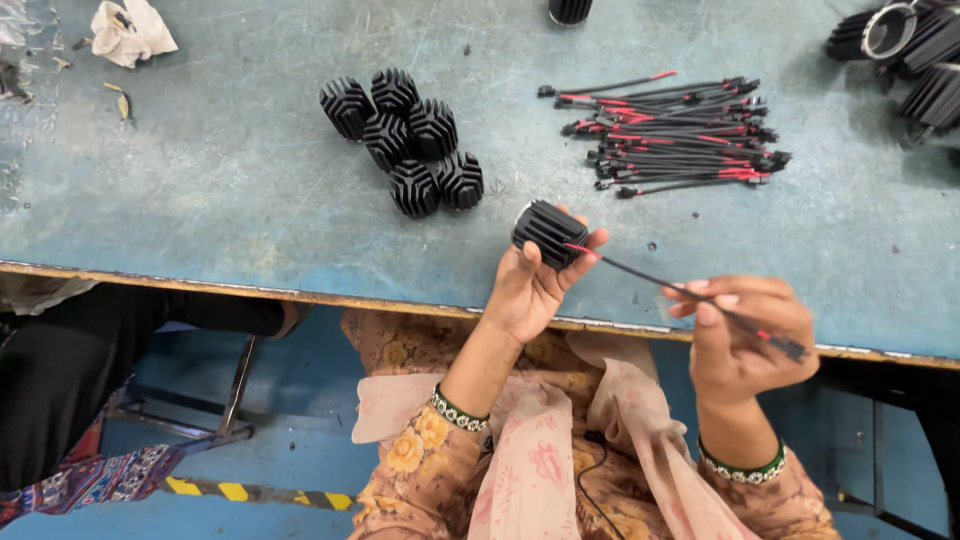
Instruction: The person assembles lighting fixtures by threading wires through metal housings. They pick up a black heat sink and a bundle of red and black wires, insert the wires through the center of the housing, and pull them out the other side by hand.
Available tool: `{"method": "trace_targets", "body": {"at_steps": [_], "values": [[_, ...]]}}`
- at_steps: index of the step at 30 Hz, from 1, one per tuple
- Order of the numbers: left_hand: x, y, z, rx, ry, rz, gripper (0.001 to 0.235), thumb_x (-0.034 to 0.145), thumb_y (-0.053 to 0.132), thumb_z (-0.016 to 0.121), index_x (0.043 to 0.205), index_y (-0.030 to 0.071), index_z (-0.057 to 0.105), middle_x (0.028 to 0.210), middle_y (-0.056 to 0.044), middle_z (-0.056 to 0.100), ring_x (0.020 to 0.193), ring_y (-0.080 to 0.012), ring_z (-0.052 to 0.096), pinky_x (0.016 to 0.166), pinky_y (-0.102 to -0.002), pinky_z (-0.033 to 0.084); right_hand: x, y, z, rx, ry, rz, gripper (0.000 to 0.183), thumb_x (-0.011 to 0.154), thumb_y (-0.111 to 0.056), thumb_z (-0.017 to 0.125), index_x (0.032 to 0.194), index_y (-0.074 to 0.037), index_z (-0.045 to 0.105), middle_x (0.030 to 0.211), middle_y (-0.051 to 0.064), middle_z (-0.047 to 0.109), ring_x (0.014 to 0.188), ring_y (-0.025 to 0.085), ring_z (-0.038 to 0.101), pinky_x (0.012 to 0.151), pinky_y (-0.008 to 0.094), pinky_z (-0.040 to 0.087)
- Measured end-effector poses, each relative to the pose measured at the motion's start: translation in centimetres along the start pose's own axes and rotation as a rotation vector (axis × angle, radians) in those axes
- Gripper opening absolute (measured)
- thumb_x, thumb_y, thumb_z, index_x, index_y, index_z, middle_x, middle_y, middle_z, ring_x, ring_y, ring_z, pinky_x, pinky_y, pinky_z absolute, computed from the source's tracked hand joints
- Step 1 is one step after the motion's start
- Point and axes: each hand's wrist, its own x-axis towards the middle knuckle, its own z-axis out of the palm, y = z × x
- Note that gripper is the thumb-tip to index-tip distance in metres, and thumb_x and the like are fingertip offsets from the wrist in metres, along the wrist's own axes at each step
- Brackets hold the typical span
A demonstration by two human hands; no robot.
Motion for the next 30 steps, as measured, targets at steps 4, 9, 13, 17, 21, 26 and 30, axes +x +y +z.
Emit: {"method": "trace_targets", "body": {"at_steps": [4, 9, 13, 17, 21, 26, 30], "values": [[0.2, 0.2, 0.5, 0.005, 0.021, -0.014, 0.068, 0.092, 0.031, 0.081, 0.145, 0.003, 0.050, 0.139, -0.015, 0.061, 0.136, -0.0409, 0.056, 0.108, -0.043, 0.056, 0.4, -0.2, 0.5, -0.057, -0.035, -0.039, 0.019, 0.103, 0.004, 0.067, 0.113, 0.004, 0.051, 0.105, 0.023, 0.066, 0.080, 0.026, 0.074, 0.070, 0.034, 0.065], [0.3, 0.2, 0.7, 0.037, 0.024, -0.017, 0.068, 0.091, 0.031, 0.082, 0.144, 0.004, 0.050, 0.139, -0.015, 0.062, 0.136, -0.0412, 0.056, 0.108, -0.043, 0.056, 0.5, 0.1, 0.4, -0.102, -0.037, -0.024, 0.020, 0.100, 0.008, 0.067, 0.113, 0.005, 0.052, 0.108, 0.025, 0.064, 0.082, 0.028, 0.074, 0.069, 0.035, 0.062], [0.3, 0.3, 1.0, 0.062, 0.017, -0.015, 0.068, 0.090, 0.030, 0.083, 0.144, 0.005, 0.051, 0.138, -0.014, 0.062, 0.135, -0.0410, 0.056, 0.107, -0.043, 0.056, 0.1, 0.2, 0.7, -0.073, -0.017, -0.008, 0.019, 0.102, 0.007, 0.064, 0.114, 0.004, 0.051, 0.107, 0.024, 0.064, 0.087, 0.029, 0.075, 0.072, 0.036, 0.063], [0.4, 0.4, 1.1, 0.050, 0.009, -0.020, 0.067, 0.090, 0.028, 0.085, 0.144, 0.004, 0.052, 0.138, -0.015, 0.062, 0.136, -0.0415, 0.056, 0.107, -0.041, 0.057, -0.6, 0.1, 0.9, -0.117, -0.023, -0.047, 0.019, 0.101, 0.007, 0.063, 0.111, 0.004, 0.048, 0.110, 0.024, 0.063, 0.089, 0.031, 0.075, 0.072, 0.037, 0.063], [0.4, 0.5, 1.3, 0.039, 0.012, -0.031, 0.067, 0.089, 0.027, 0.085, 0.144, 0.005, 0.052, 0.139, -0.015, 0.062, 0.136, -0.0410, 0.056, 0.106, -0.041, 0.057, -1.4, 0.3, 1.0, -0.119, -0.013, -0.072, 0.019, 0.100, 0.007, 0.062, 0.110, 0.004, 0.046, 0.109, 0.024, 0.062, 0.091, 0.031, 0.075, 0.072, 0.038, 0.063], [0.3, 0.4, 1.2, 0.031, 0.018, -0.036, 0.068, 0.089, 0.028, 0.085, 0.144, 0.004, 0.051, 0.139, -0.015, 0.061, 0.136, -0.0413, 0.056, 0.106, -0.042, 0.057, -1.8, 0.3, 0.7, -0.130, -0.030, -0.082, 0.018, 0.097, 0.008, 0.062, 0.107, 0.004, 0.048, 0.107, 0.025, 0.063, 0.094, 0.032, 0.075, 0.071, 0.038, 0.063], [0.5, 0.4, 1.1, 0.021, 0.013, -0.034, 0.070, 0.089, 0.028, 0.085, 0.145, 0.004, 0.051, 0.139, -0.015, 0.061, 0.136, -0.0419, 0.056, 0.106, -0.042, 0.057, -1.5, 0.4, 0.6, -0.155, -0.077, -0.147, 0.015, 0.093, 0.011, 0.064, 0.101, 0.005, 0.052, 0.102, 0.024, 0.064, 0.089, 0.032, 0.074, 0.070, 0.041, 0.062]]}}
